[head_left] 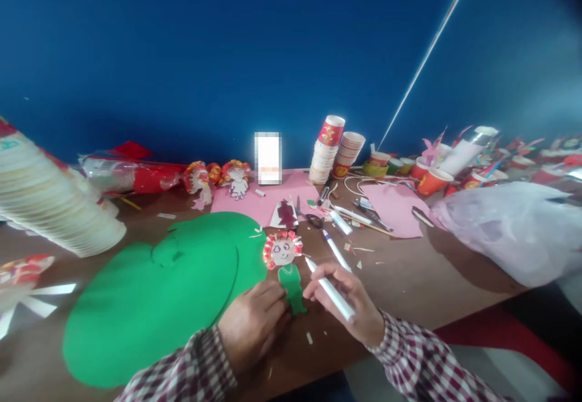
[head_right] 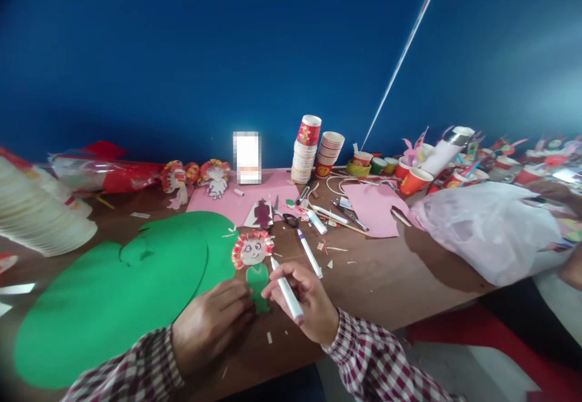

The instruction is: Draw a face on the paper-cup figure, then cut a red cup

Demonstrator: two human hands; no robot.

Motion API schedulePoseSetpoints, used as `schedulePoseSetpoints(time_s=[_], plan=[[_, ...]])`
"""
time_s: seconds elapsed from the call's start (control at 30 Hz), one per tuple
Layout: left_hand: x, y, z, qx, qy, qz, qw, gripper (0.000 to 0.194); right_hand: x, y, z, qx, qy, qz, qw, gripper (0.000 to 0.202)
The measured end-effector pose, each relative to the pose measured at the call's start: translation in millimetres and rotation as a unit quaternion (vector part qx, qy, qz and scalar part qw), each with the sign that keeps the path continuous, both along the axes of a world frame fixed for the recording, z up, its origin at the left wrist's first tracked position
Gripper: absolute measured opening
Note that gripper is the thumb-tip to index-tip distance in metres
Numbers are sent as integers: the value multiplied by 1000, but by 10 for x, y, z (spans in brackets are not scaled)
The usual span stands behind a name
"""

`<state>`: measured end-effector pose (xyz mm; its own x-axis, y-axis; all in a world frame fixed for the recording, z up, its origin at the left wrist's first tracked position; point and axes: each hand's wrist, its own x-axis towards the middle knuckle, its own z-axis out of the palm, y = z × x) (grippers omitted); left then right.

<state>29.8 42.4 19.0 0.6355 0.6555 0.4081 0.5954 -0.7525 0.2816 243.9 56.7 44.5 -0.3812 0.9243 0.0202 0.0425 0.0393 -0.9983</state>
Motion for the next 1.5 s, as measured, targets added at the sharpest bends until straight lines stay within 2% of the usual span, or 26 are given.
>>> schedulePoseSetpoints(time_s=[0.2, 0.3, 0.43, 0.6, 0.77, 0.97, 1.27, 1.5], plan=[[1, -3, -14, 20, 23, 11, 999, 16, -19, 19, -133, 44, -28, -86, 995, 26], [-12, 6, -16, 23, 15, 16, 999, 18, -41, -1, -143, 36, -42, -92, 994, 24], [-63, 11, -25, 17, 19, -6, 1000, 20, -99, -71, -103, 33, -73, -99, 992, 21], [-105, 9, -19, 4, 12, -26, 1000, 21, -141, -125, -38, 86, -144, -79, 983, 15], [-92, 17, 8, -13, -15, -19, 1000, 22, -146, -136, -18, 131, -215, -56, 966, 13], [-107, 51, 13, -32, -44, -31, 998, 24, -151, -133, -19, 120, -212, -55, 968, 13], [-125, 10, 22, -44, 58, -41, 996, 26, -153, -120, -17, 108, -173, -56, 977, 15], [-116, -1, 42, -46, 76, -34, 996, 28, -160, -119, -30, 100, -193, -44, 975, 12]])
